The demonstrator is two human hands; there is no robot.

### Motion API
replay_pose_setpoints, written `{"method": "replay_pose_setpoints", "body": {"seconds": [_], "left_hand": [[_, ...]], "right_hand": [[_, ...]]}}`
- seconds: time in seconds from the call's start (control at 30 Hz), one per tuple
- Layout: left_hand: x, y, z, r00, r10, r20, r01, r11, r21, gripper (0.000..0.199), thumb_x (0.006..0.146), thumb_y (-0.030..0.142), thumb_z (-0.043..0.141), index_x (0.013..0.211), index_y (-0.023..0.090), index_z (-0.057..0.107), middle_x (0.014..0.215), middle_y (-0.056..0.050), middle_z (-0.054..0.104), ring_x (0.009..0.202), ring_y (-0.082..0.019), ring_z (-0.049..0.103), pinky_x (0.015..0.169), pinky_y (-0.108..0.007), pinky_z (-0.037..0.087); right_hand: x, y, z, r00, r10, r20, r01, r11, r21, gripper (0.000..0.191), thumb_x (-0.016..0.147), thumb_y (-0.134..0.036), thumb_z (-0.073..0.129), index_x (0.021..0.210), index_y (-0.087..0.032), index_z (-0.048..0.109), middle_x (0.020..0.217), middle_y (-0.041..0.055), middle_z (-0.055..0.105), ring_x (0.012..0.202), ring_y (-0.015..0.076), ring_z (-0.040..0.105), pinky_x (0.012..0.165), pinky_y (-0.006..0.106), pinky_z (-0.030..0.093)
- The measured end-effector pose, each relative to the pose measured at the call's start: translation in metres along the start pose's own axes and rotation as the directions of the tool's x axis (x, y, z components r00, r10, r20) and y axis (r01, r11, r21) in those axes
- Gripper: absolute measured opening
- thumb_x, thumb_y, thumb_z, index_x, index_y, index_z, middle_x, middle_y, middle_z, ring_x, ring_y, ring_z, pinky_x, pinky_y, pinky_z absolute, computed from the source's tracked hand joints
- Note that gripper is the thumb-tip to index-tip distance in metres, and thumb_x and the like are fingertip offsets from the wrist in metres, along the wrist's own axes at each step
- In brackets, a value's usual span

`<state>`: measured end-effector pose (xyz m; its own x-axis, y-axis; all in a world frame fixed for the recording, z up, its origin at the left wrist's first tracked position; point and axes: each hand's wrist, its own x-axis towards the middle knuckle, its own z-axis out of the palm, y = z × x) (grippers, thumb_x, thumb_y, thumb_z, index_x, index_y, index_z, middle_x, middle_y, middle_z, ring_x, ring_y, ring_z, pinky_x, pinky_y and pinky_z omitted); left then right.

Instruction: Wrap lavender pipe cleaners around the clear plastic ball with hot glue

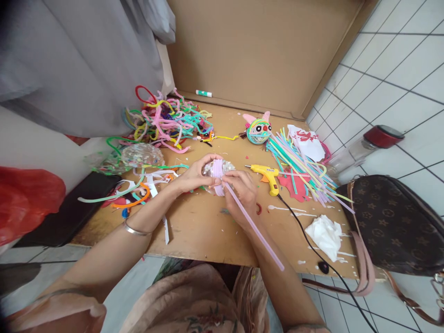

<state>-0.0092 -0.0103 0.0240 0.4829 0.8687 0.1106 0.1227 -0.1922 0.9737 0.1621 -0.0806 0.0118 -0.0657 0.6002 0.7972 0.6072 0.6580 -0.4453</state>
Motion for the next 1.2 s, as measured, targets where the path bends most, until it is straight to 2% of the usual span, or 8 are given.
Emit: {"method": "replay_pose_setpoints", "body": {"seconds": [0.27, 0.47, 0.7, 0.93, 1.03, 1.13, 1.2], "left_hand": [[0.000, -0.002, -0.001, 1.000, 0.023, 0.005, -0.023, 0.999, 0.027, 0.068, 0.058, 0.037, 0.076, 0.118, 0.015, 0.054, 0.104, -0.003, 0.058, 0.093, -0.018, 0.054, 0.083, -0.027, 0.046], [0.000, -0.002, -0.002, 1.000, 0.011, 0.009, -0.012, 0.999, 0.045, 0.069, 0.058, 0.038, 0.076, 0.119, 0.016, 0.053, 0.108, -0.004, 0.057, 0.093, -0.017, 0.053, 0.082, -0.026, 0.046], [0.003, -0.010, -0.002, 1.000, 0.012, 0.019, -0.012, 1.000, 0.000, 0.074, 0.058, 0.041, 0.079, 0.122, 0.017, 0.051, 0.112, -0.004, 0.058, 0.092, -0.016, 0.055, 0.083, -0.026, 0.046], [0.002, -0.009, -0.001, 1.000, -0.006, 0.030, 0.005, 0.999, 0.052, 0.075, 0.060, 0.043, 0.077, 0.125, 0.018, 0.050, 0.112, -0.004, 0.058, 0.093, -0.018, 0.056, 0.083, -0.027, 0.047], [0.002, -0.008, -0.002, 1.000, 0.020, 0.018, -0.021, 0.994, 0.109, 0.072, 0.062, 0.043, 0.076, 0.125, 0.018, 0.051, 0.121, -0.007, 0.057, 0.107, -0.022, 0.056, 0.094, -0.032, 0.046], [0.002, -0.006, -0.004, 0.992, 0.123, 0.000, -0.121, 0.973, 0.198, 0.067, 0.063, 0.045, 0.077, 0.120, 0.018, 0.057, 0.135, -0.011, 0.052, 0.127, -0.028, 0.048, 0.111, -0.039, 0.036], [0.002, -0.005, -0.005, 0.988, 0.152, 0.004, -0.149, 0.960, 0.237, 0.066, 0.065, 0.046, 0.077, 0.121, 0.016, 0.057, 0.137, -0.012, 0.051, 0.131, -0.029, 0.047, 0.114, -0.041, 0.033]], "right_hand": [[-0.002, -0.001, 0.001, 0.999, 0.029, 0.015, -0.029, 0.999, -0.020, 0.013, 0.086, -0.019, 0.059, 0.092, -0.024, 0.069, 0.095, 0.0052, 0.069, 0.088, 0.0189, 0.067, 0.081, 0.038, 0.055], [-0.002, 0.000, 0.002, 1.000, 0.000, 0.008, 0.000, 1.000, -0.006, 0.013, 0.085, -0.016, 0.059, 0.092, -0.022, 0.069, 0.093, 0.0059, 0.068, 0.088, 0.0188, 0.066, 0.080, 0.037, 0.054], [-0.003, -0.002, 0.001, 0.997, 0.062, 0.051, -0.062, 0.998, -0.015, 0.014, 0.086, -0.017, 0.059, 0.093, -0.023, 0.069, 0.096, 0.0055, 0.068, 0.090, 0.0188, 0.066, 0.082, 0.038, 0.054], [-0.003, 0.000, 0.002, 0.999, 0.024, 0.025, -0.024, 1.000, 0.001, 0.015, 0.084, -0.014, 0.059, 0.092, -0.022, 0.068, 0.095, 0.0063, 0.068, 0.089, 0.0194, 0.066, 0.081, 0.039, 0.054], [-0.003, 0.000, 0.002, 1.000, 0.019, 0.022, -0.019, 1.000, 0.000, 0.015, 0.084, -0.014, 0.059, 0.092, -0.022, 0.068, 0.094, 0.0065, 0.068, 0.089, 0.0195, 0.066, 0.079, 0.038, 0.054], [-0.003, 0.000, 0.002, 1.000, 0.012, 0.025, -0.012, 1.000, -0.012, 0.015, 0.084, -0.014, 0.059, 0.092, -0.023, 0.068, 0.094, 0.0058, 0.068, 0.088, 0.0189, 0.066, 0.080, 0.038, 0.054], [-0.002, 0.000, 0.002, 1.000, 0.014, 0.022, -0.014, 1.000, -0.024, 0.015, 0.084, -0.014, 0.058, 0.093, -0.023, 0.067, 0.094, 0.0054, 0.068, 0.089, 0.0188, 0.066, 0.080, 0.038, 0.054]]}}
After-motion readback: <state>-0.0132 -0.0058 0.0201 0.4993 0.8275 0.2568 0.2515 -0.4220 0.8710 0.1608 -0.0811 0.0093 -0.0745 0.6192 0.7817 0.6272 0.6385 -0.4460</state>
